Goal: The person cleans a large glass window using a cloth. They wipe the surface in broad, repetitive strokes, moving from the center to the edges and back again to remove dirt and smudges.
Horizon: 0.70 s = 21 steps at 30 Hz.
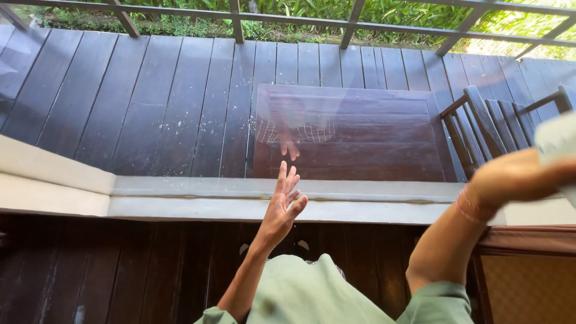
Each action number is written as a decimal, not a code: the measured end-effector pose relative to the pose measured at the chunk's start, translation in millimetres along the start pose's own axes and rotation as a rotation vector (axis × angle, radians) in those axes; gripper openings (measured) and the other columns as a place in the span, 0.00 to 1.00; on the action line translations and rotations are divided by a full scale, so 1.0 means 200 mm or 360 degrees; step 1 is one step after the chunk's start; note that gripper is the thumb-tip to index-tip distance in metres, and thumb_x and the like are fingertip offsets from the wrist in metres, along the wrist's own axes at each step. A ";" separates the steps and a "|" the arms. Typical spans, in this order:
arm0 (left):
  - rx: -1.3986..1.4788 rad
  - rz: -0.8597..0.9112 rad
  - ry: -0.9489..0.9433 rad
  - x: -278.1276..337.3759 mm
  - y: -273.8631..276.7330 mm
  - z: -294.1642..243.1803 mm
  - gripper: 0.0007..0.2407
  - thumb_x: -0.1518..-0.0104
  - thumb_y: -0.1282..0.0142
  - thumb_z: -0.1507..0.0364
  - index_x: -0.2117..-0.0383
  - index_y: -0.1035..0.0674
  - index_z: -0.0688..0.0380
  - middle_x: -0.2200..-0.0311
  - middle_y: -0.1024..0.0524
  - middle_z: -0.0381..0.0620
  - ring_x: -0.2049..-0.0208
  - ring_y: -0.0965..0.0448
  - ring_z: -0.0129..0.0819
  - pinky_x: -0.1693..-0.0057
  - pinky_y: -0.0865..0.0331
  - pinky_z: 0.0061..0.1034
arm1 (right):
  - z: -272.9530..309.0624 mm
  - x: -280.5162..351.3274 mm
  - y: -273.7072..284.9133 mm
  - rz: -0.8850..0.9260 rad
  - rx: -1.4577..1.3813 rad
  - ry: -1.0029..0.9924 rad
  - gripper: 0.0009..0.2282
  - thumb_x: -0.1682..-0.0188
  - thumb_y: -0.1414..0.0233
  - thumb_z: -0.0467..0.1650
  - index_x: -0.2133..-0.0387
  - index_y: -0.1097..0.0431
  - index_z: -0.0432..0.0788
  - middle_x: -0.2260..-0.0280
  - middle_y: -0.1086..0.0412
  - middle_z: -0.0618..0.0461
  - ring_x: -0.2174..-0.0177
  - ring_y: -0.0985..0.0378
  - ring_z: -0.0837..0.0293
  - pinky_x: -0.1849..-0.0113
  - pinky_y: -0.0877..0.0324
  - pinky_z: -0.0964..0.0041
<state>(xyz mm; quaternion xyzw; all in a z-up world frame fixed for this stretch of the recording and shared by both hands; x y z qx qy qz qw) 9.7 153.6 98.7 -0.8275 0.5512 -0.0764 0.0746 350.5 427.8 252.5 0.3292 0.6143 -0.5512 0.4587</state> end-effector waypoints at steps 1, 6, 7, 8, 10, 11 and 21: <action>0.0001 0.0003 0.0000 -0.01 -0.01 0.00 0.43 0.42 0.48 0.50 0.28 0.65 0.46 0.26 0.56 0.60 0.26 0.50 0.49 0.29 0.46 0.41 | 0.04 0.02 -0.14 0.0000 0.0002 0.0001 0.17 0.34 0.62 0.26 0.43 0.37 0.19 0.41 0.38 0.26 0.40 0.38 0.36 0.36 0.50 0.41; 0.0180 -0.0025 -0.0090 -0.02 -0.03 0.00 0.46 0.40 0.47 0.51 0.27 0.68 0.55 0.26 0.63 0.65 0.27 0.64 0.62 0.29 0.56 0.54 | 0.08 0.53 -0.67 0.1064 0.1095 0.0225 0.10 0.39 0.62 0.23 0.69 0.35 0.33 0.69 0.37 0.40 0.70 0.33 0.43 0.59 0.33 0.49; 0.0183 -0.0036 -0.0085 -0.02 -0.04 -0.02 0.46 0.40 0.47 0.51 0.27 0.68 0.55 0.26 0.63 0.65 0.27 0.64 0.62 0.29 0.56 0.54 | 0.12 0.62 -0.78 0.1071 0.1086 0.0220 0.10 0.39 0.62 0.23 0.69 0.35 0.33 0.69 0.37 0.40 0.70 0.33 0.43 0.59 0.33 0.49; 0.0207 -0.0057 -0.0080 -0.01 -0.04 -0.03 0.45 0.39 0.48 0.52 0.27 0.68 0.54 0.26 0.62 0.64 0.27 0.64 0.62 0.29 0.56 0.54 | 0.09 0.69 -0.83 0.0988 0.1407 -0.0072 0.13 0.38 0.56 0.34 0.48 0.44 0.37 0.50 0.52 0.34 0.52 0.48 0.33 0.48 0.47 0.37; 0.0230 -0.0084 -0.0071 -0.01 -0.05 -0.04 0.44 0.39 0.49 0.52 0.27 0.67 0.53 0.26 0.62 0.64 0.27 0.64 0.61 0.29 0.56 0.53 | 0.13 0.88 -0.83 0.0902 0.1715 -0.0376 0.32 0.36 0.50 0.46 0.28 0.52 0.40 0.30 0.67 0.26 0.35 0.63 0.22 0.37 0.60 0.23; 0.0221 -0.0114 -0.0075 -0.01 -0.04 -0.04 0.43 0.38 0.51 0.51 0.27 0.67 0.54 0.26 0.61 0.63 0.27 0.63 0.60 0.29 0.55 0.53 | 0.23 1.01 -0.90 0.1114 0.1386 -0.0152 0.25 0.42 0.50 0.44 0.34 0.41 0.50 0.29 0.65 0.34 0.34 0.69 0.22 0.40 0.68 0.20; 0.0189 -0.0343 -0.0166 0.01 -0.08 -0.05 0.42 0.39 0.52 0.51 0.27 0.65 0.56 0.26 0.57 0.57 0.26 0.59 0.54 0.29 0.57 0.56 | 0.49 1.78 -0.79 0.1674 0.0784 -0.0167 0.37 0.69 0.53 0.28 0.39 0.34 0.68 0.29 0.52 0.62 0.29 0.67 0.52 0.33 0.75 0.46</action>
Point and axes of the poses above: each hand's wrist, its own x-axis away from the middle knuckle, its own y-axis out of the back of the hand, z = x × y, the point moved 9 cm from there along -x, towards the middle knuckle
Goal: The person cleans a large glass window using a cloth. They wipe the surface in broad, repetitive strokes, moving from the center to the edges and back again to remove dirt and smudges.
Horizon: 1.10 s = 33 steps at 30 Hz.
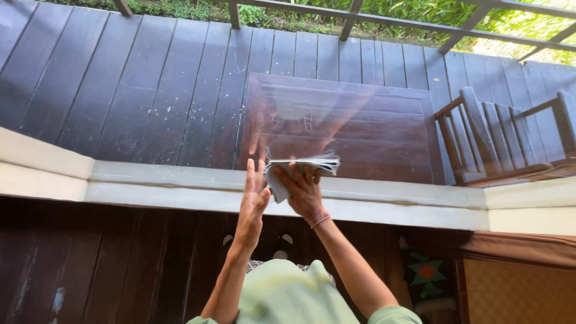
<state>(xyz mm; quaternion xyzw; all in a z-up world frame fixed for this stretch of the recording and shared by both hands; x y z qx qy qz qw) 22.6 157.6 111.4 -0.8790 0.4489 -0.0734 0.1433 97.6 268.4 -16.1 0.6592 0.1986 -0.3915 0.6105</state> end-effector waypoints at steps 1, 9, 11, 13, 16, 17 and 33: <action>0.0004 0.0009 0.0001 0.01 -0.02 0.03 0.42 0.39 0.52 0.51 0.27 0.65 0.56 0.26 0.57 0.57 0.26 0.59 0.54 0.29 0.57 0.56 | 0.02 0.03 0.05 0.0000 0.0010 -0.0002 0.37 0.69 0.53 0.28 0.39 0.34 0.68 0.29 0.52 0.62 0.29 0.67 0.52 0.33 0.75 0.46; 0.0021 -0.0070 0.0116 0.06 -0.10 0.21 0.43 0.42 0.44 0.56 0.27 0.58 0.59 0.29 0.52 0.68 0.29 0.51 0.64 0.31 0.50 0.55 | -0.09 0.41 -0.03 0.0925 -0.0881 -0.0852 0.35 0.60 0.54 0.19 0.36 0.38 0.60 0.35 0.39 0.61 0.35 0.42 0.56 0.40 0.46 0.42; 0.0006 -0.0041 0.0146 0.06 -0.11 0.24 0.42 0.42 0.44 0.57 0.27 0.57 0.60 0.29 0.51 0.68 0.29 0.51 0.64 0.31 0.49 0.55 | -0.41 0.94 -0.29 0.0819 -0.1113 -0.1406 0.20 0.52 0.52 0.27 0.45 0.31 0.51 0.47 0.31 0.50 0.44 0.33 0.53 0.45 0.40 0.44; -0.0011 -0.0003 0.0179 0.06 -0.12 0.26 0.42 0.42 0.44 0.58 0.27 0.56 0.60 0.29 0.50 0.67 0.29 0.51 0.64 0.31 0.49 0.55 | -0.59 1.27 -0.34 0.0672 -0.1334 -0.1965 0.13 0.44 0.51 0.34 0.54 0.23 0.41 0.59 0.23 0.38 0.54 0.24 0.50 0.49 0.34 0.45; -0.0046 0.0055 0.0186 0.04 -0.13 0.24 0.40 0.41 0.44 0.60 0.27 0.55 0.58 0.29 0.48 0.64 0.29 0.50 0.62 0.31 0.48 0.51 | -0.76 1.13 0.03 0.0249 -0.1255 -0.2594 0.22 0.40 0.55 0.47 0.52 0.25 0.42 0.56 0.24 0.44 0.55 0.27 0.55 0.48 0.36 0.51; -0.0057 0.0091 0.0200 0.03 -0.14 0.23 0.40 0.41 0.44 0.60 0.27 0.56 0.59 0.29 0.47 0.64 0.29 0.50 0.61 0.31 0.47 0.50 | -0.75 0.88 0.28 0.0159 -0.1030 -0.2725 0.29 0.44 0.54 0.52 0.48 0.29 0.38 0.51 0.27 0.38 0.49 0.29 0.48 0.43 0.40 0.52; -0.0107 0.0506 0.0441 0.01 -0.27 0.17 0.44 0.45 0.48 0.53 0.27 0.65 0.46 0.36 0.29 0.48 0.39 0.25 0.37 0.34 0.36 0.42 | -0.96 0.02 1.89 -0.2561 -0.0686 -0.0299 0.23 0.35 0.47 0.25 0.30 0.47 0.30 0.28 0.50 0.33 0.31 0.39 0.35 0.26 0.49 0.38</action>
Point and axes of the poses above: each hand's wrist, its own x-axis away from the middle knuckle, its own y-axis out of the back of the hand, z = x × y, the point moved 9 cm from there along -x, towards the middle knuckle
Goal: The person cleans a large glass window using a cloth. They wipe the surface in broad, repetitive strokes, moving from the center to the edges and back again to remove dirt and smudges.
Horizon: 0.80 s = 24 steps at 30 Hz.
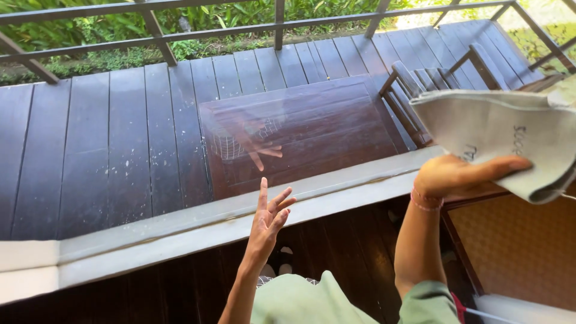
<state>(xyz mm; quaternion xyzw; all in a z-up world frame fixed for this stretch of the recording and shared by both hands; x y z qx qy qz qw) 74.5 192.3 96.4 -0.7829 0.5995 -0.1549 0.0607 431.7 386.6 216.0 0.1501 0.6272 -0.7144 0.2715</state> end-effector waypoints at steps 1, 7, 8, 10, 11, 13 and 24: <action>-0.0003 0.0016 0.0005 0.00 0.01 0.00 0.44 0.45 0.48 0.53 0.27 0.65 0.46 0.36 0.29 0.48 0.39 0.25 0.37 0.34 0.36 0.42 | 0.02 0.05 -0.08 -0.0003 0.0010 0.0014 0.23 0.35 0.47 0.25 0.30 0.47 0.30 0.28 0.50 0.33 0.31 0.39 0.35 0.26 0.49 0.38; 0.0073 0.0084 0.0020 -0.03 0.04 -0.01 0.43 0.44 0.48 0.57 0.27 0.66 0.43 0.38 0.27 0.48 0.42 0.23 0.37 0.38 0.34 0.33 | 0.19 0.48 -0.58 0.0690 0.1139 0.0803 0.05 0.42 0.57 0.20 0.59 0.35 0.27 0.59 0.30 0.30 0.61 0.24 0.41 0.55 0.26 0.47; 0.0058 0.0093 0.0013 -0.02 0.05 -0.01 0.43 0.44 0.48 0.56 0.27 0.66 0.43 0.38 0.27 0.47 0.42 0.23 0.36 0.38 0.34 0.34 | 0.23 0.56 -0.83 0.1091 0.1024 0.0662 0.12 0.40 0.60 0.31 0.57 0.32 0.32 0.59 0.33 0.36 0.60 0.31 0.45 0.57 0.34 0.50; 0.0041 0.0102 0.0006 -0.02 0.07 -0.01 0.44 0.45 0.48 0.55 0.27 0.66 0.44 0.39 0.26 0.45 0.42 0.22 0.36 0.38 0.34 0.34 | 0.28 0.71 -1.05 0.1481 0.0894 0.0506 0.20 0.39 0.63 0.41 0.55 0.30 0.38 0.60 0.35 0.42 0.59 0.38 0.48 0.59 0.41 0.52; 0.0042 0.0113 -0.0005 -0.02 0.07 0.00 0.44 0.44 0.48 0.55 0.28 0.67 0.44 0.39 0.26 0.47 0.43 0.22 0.36 0.37 0.35 0.36 | 0.28 0.75 -1.04 0.1466 0.0871 0.0508 0.19 0.39 0.62 0.40 0.56 0.29 0.38 0.62 0.35 0.42 0.61 0.38 0.47 0.59 0.41 0.51; 0.0046 0.0105 -0.0015 -0.01 0.08 0.01 0.43 0.44 0.48 0.56 0.28 0.67 0.44 0.38 0.27 0.48 0.43 0.22 0.37 0.36 0.36 0.38 | 0.26 0.87 -0.95 0.1460 0.0834 0.0494 0.17 0.40 0.61 0.39 0.58 0.29 0.38 0.64 0.34 0.42 0.63 0.37 0.46 0.60 0.41 0.51; 0.0154 -0.0693 -0.0606 0.05 0.17 -0.03 0.16 0.36 0.49 0.69 0.43 0.30 0.54 0.71 0.25 0.42 0.70 0.28 0.26 0.59 0.31 0.22 | 0.05 1.81 0.17 0.2211 0.0679 0.0149 0.11 0.45 0.48 0.36 0.54 0.23 0.48 0.56 0.23 0.49 0.54 0.23 0.46 0.44 0.46 0.42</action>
Point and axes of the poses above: each hand's wrist, its own x-axis away from the middle knuckle, its own y-axis out of the back of the hand, z = x × y, the point moved 9 cm from there along -x, towards the middle knuckle
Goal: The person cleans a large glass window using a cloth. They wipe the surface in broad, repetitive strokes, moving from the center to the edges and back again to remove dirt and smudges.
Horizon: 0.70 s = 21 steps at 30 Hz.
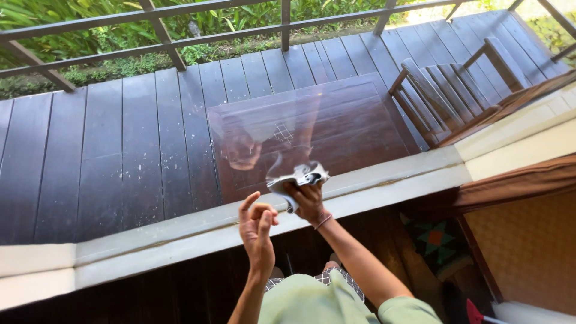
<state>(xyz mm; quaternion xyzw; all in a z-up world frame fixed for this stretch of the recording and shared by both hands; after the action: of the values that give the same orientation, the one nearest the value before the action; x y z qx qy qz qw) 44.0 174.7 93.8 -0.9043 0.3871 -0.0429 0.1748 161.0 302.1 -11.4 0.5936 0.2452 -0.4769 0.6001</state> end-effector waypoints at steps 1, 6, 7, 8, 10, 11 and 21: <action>0.0000 -0.0019 -0.0006 -0.02 -0.02 -0.01 0.16 0.36 0.49 0.69 0.43 0.30 0.54 0.71 0.25 0.42 0.70 0.28 0.26 0.59 0.31 0.22 | 0.01 0.01 0.02 0.0005 -0.0017 0.0010 0.11 0.45 0.48 0.36 0.54 0.23 0.48 0.56 0.23 0.49 0.54 0.23 0.46 0.44 0.46 0.42; -0.0009 -0.0132 -0.0237 -0.03 -0.19 -0.03 0.10 0.37 0.47 0.71 0.51 0.27 0.55 0.57 0.24 0.44 0.60 0.24 0.27 0.53 0.30 0.20 | -0.04 0.07 -0.02 0.0960 -0.0572 -0.0301 0.17 0.57 0.54 0.18 0.56 0.32 0.45 0.62 0.28 0.48 0.61 0.26 0.45 0.57 0.34 0.55; -0.0003 -0.0157 -0.0249 -0.03 -0.22 0.01 0.10 0.37 0.47 0.71 0.51 0.27 0.55 0.57 0.24 0.44 0.60 0.24 0.27 0.53 0.30 0.20 | -0.09 0.16 0.00 0.0972 -0.0582 -0.0277 0.17 0.57 0.54 0.18 0.56 0.32 0.45 0.62 0.28 0.48 0.61 0.26 0.45 0.57 0.34 0.55; -0.0124 -0.0236 -0.0259 -0.02 -0.24 0.05 0.13 0.38 0.45 0.70 0.48 0.28 0.54 0.51 0.26 0.45 0.53 0.25 0.28 0.50 0.32 0.21 | -0.23 0.29 0.00 0.1006 -0.0779 -0.0637 0.15 0.57 0.51 0.19 0.58 0.30 0.45 0.63 0.27 0.46 0.62 0.24 0.40 0.58 0.32 0.48; -0.0238 -0.0353 -0.0273 0.02 -0.31 0.10 0.17 0.40 0.44 0.69 0.45 0.28 0.54 0.44 0.28 0.45 0.46 0.26 0.30 0.47 0.34 0.22 | -0.40 0.43 0.09 0.1065 -0.0977 -0.0977 0.13 0.58 0.48 0.20 0.59 0.28 0.44 0.63 0.26 0.44 0.62 0.23 0.36 0.59 0.30 0.42; -0.0187 -0.0374 -0.0374 0.04 -0.36 0.09 0.18 0.41 0.43 0.70 0.45 0.29 0.55 0.41 0.31 0.47 0.42 0.28 0.33 0.43 0.33 0.25 | -0.51 0.44 0.19 0.0968 -0.1021 -0.1168 0.12 0.57 0.47 0.20 0.62 0.26 0.44 0.69 0.26 0.46 0.67 0.23 0.45 0.60 0.29 0.47; -0.0441 -0.0459 -0.0363 0.13 -0.72 0.14 0.29 0.41 0.47 0.70 0.32 0.42 0.56 0.29 0.45 0.55 0.28 0.44 0.49 0.29 0.42 0.41 | -1.34 0.56 1.00 0.0160 -0.1809 -0.2415 0.13 0.47 0.47 0.31 0.49 0.29 0.40 0.55 0.25 0.48 0.58 0.24 0.52 0.57 0.27 0.55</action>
<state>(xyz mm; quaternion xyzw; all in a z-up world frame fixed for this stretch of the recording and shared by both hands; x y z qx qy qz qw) 167.2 255.9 115.8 -0.9646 0.2338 0.0886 0.0835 453.8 493.3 -59.0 -0.2458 -0.0406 -0.5182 0.8181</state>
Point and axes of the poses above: each hand's wrist, its own x-axis away from the middle knuckle, its own y-axis out of the back of the hand, z = x × y, the point moved 9 cm from there along -x, towards the middle knuckle
